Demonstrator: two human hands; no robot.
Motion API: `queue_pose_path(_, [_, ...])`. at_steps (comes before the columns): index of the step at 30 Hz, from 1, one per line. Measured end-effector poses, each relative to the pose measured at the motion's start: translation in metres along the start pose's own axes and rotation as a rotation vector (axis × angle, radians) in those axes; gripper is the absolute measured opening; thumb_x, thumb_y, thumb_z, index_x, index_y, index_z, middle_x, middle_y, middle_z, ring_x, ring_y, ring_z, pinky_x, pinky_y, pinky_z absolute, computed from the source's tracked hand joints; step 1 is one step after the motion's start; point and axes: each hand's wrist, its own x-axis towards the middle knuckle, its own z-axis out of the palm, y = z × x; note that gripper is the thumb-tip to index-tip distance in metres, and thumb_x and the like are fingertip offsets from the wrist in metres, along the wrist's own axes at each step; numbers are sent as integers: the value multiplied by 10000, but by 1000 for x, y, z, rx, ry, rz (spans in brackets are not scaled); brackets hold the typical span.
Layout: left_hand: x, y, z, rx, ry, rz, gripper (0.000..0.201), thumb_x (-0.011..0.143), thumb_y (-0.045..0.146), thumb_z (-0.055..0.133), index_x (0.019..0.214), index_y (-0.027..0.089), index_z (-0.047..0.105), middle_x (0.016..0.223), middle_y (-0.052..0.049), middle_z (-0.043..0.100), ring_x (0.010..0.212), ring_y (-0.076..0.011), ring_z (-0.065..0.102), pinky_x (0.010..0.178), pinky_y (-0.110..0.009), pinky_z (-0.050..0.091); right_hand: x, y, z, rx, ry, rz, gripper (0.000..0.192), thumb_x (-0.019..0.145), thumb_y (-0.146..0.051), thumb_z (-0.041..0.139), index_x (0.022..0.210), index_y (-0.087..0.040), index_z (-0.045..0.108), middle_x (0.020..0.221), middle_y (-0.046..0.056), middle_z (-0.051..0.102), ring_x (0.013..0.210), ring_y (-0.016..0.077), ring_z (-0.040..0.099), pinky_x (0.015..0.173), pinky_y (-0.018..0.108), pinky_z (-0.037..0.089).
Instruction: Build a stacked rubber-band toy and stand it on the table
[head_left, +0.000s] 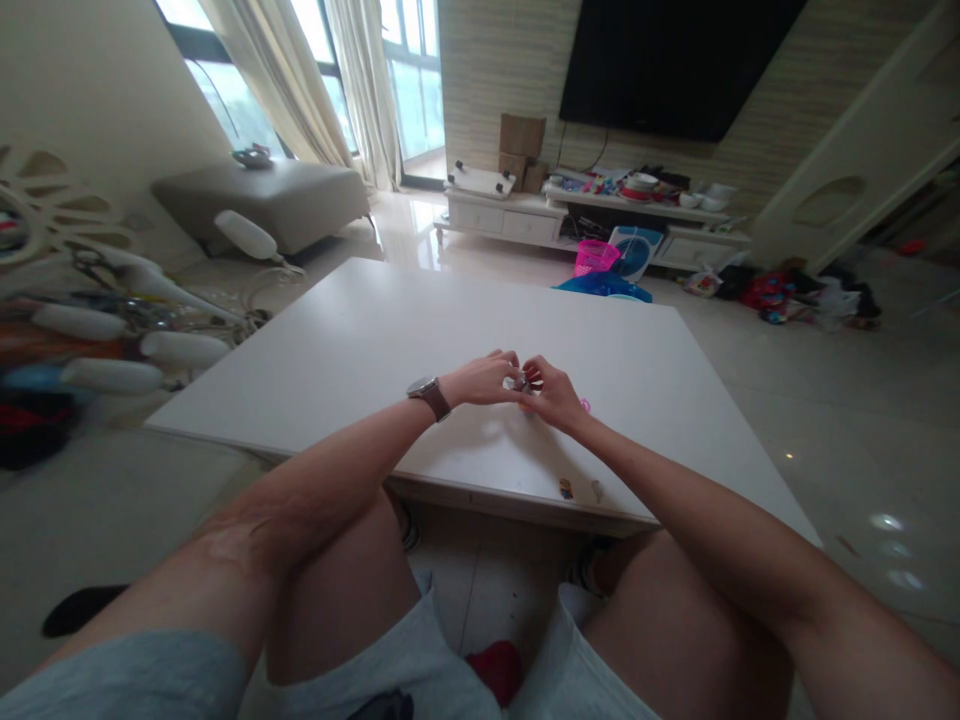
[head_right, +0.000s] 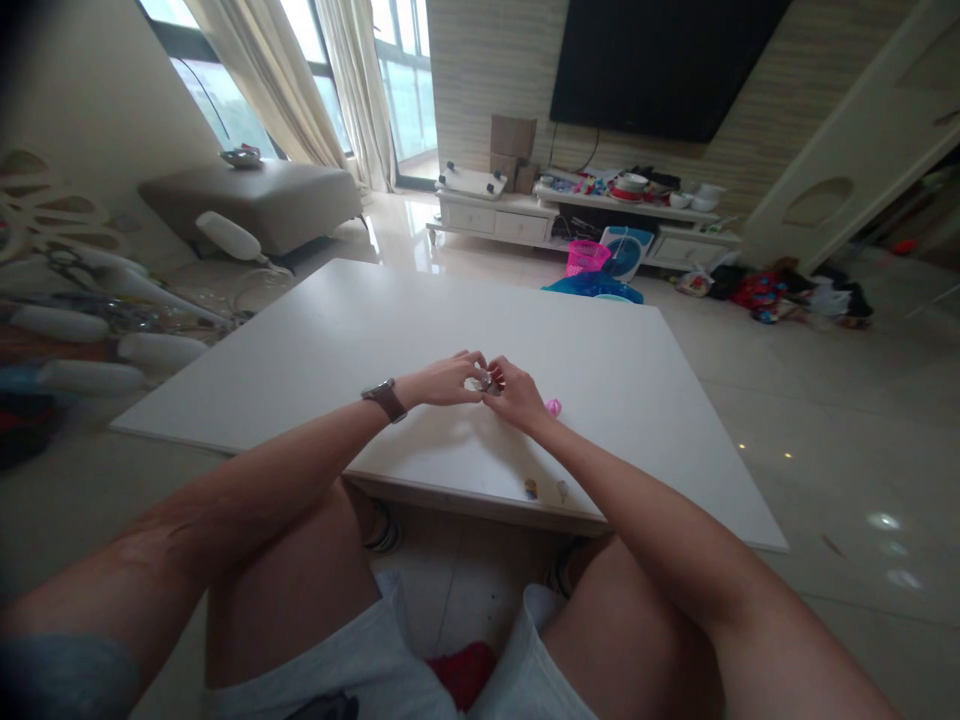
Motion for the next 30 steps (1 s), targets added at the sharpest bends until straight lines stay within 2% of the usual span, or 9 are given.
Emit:
queue_pose_path(3, [2, 0, -2, -59, 3, 63, 265, 888, 403, 615, 944, 175, 740, 1022, -82, 577, 983, -210, 582, 936, -329, 452, 0, 0, 2, 111, 9, 29, 392, 722, -288, 755, 1039, -244, 529, 875, 3, 657, 783, 189, 669, 692, 301, 550])
queue_pose_path(7, [-1, -1, -7, -134, 49, 77, 224, 843, 347, 680, 939, 153, 732, 1012, -82, 588, 872, -173, 604, 839, -299, 493, 2, 2, 3, 113, 19, 40, 441, 703, -331, 786, 1058, -236, 543, 869, 3, 634, 755, 184, 664, 686, 312, 559])
queue_pose_path(13, [-7, -4, -11, -184, 119, 125, 162, 803, 234, 685, 934, 161, 747, 1003, -91, 640, 908, -174, 627, 817, -293, 522, 2, -1, -1, 62, -35, 20, 482, 696, -388, 796, 1081, -229, 553, 828, -3, 617, 743, 178, 636, 653, 293, 544])
queue_pose_path(18, [-11, -5, -13, -281, 174, 91, 272, 766, 233, 704, 1031, 175, 678, 1035, -78, 669, 924, -172, 648, 799, -294, 536, 0, -5, -4, 65, -62, 19, 475, 678, -326, 785, 1077, -226, 546, 825, -13, 604, 728, 162, 612, 619, 271, 533])
queue_pose_path(22, [-13, -11, -1, -497, 142, 3, 691, 700, 287, 787, 1311, 222, 470, 1159, -105, 671, 982, -193, 662, 792, -305, 546, 0, -5, -3, 89, -83, 36, 465, 673, -335, 795, 1040, -223, 533, 852, -7, 621, 775, 172, 624, 658, 290, 549])
queue_pose_path(24, [-13, -15, 10, -531, 95, -30, 809, 662, 315, 823, 1358, 217, 423, 1162, -123, 673, 992, -207, 664, 798, -321, 545, 0, -5, -4, 137, -122, 58, 493, 663, -358, 810, 1039, -222, 522, 892, 1, 638, 820, 180, 642, 704, 314, 566])
queue_pose_path(27, [-12, -20, 24, -512, 34, -44, 714, 661, 364, 826, 1272, 184, 504, 1099, -108, 693, 979, -212, 665, 825, -343, 539, 4, -3, -17, 155, -207, 64, 564, 637, -370, 839, 1081, -223, 525, 963, 16, 651, 899, 191, 655, 770, 345, 579])
queue_pose_path(30, [-12, -23, 31, -476, 10, -68, 559, 703, 393, 789, 1165, 165, 571, 1075, -96, 702, 933, -199, 661, 818, -345, 537, 9, 6, -47, 32, -195, 68, 542, 640, -320, 832, 1101, -216, 566, 994, 40, 657, 950, 209, 654, 776, 350, 576])
